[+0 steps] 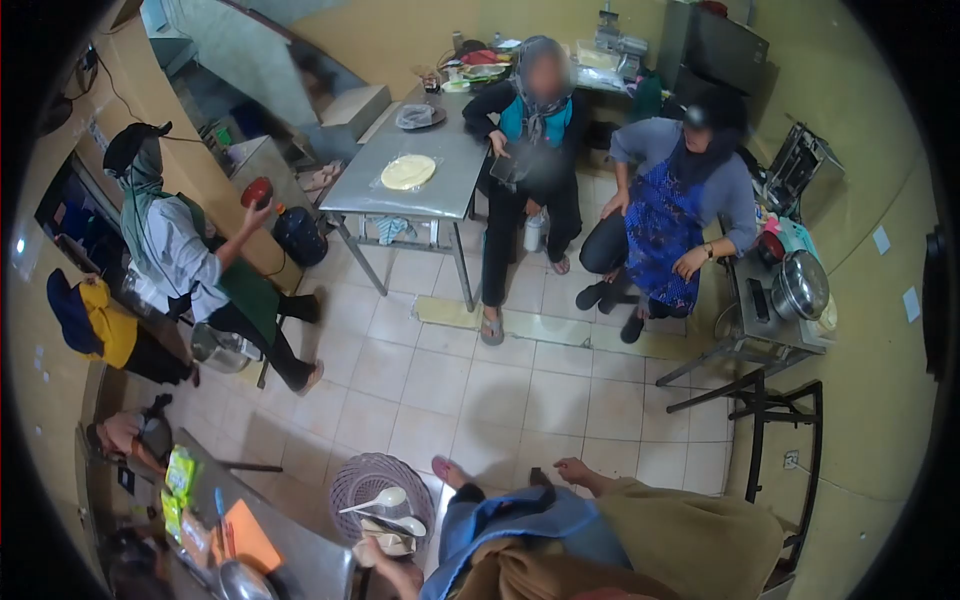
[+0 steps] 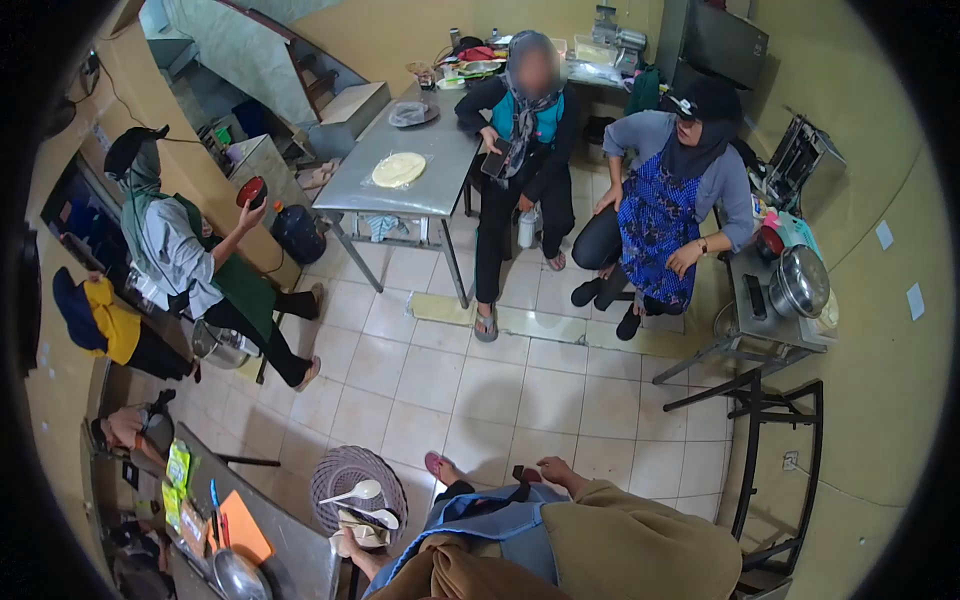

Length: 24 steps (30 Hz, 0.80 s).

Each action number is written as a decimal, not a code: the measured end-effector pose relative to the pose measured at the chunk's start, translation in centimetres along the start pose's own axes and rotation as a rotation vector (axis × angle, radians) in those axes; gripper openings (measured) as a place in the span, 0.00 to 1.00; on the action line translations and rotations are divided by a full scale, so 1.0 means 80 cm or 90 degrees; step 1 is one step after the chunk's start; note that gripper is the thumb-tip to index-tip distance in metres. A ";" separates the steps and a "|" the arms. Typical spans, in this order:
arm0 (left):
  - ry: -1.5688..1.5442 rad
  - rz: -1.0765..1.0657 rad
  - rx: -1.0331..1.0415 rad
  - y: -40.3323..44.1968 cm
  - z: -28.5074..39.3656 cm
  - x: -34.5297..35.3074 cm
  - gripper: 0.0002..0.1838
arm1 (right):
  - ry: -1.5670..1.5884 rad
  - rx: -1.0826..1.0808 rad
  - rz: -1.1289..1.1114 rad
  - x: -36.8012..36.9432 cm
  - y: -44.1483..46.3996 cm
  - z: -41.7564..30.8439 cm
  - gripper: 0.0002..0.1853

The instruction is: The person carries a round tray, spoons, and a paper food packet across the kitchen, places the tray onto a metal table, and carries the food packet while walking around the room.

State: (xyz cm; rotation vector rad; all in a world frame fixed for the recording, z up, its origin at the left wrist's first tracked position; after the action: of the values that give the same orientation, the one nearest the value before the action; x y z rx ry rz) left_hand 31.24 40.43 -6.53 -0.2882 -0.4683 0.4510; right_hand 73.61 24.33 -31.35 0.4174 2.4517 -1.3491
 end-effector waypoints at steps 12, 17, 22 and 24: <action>0.077 -0.133 -0.029 0.219 0.087 0.121 0.32 | 0.461 0.203 0.202 -0.007 -0.035 -0.013 0.17; 0.103 -0.149 -0.037 0.262 0.096 0.168 0.32 | 0.445 0.253 0.140 0.085 -0.058 -0.021 0.18; 0.118 -0.142 -0.075 0.265 0.075 0.200 0.32 | 0.242 0.253 0.068 0.110 -0.064 -0.037 0.20; 0.109 -0.171 -0.080 0.270 0.061 0.208 0.34 | 0.247 0.282 0.077 0.100 -0.049 -0.038 0.21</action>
State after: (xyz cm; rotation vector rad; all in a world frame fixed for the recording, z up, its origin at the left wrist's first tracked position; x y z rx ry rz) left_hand 34.54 67.80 -4.11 -0.3765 -0.3612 0.1331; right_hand 64.42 25.71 -30.07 0.9977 2.3403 -1.9061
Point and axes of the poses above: each hand's wrist, its own y-axis towards the middle knuckle, its own x-axis out of the palm, z = x × y, the point moved 8 cm from there along y, towards the middle knuckle, and after that the axes turned 11 degrees about x, right-handed, at the moved point
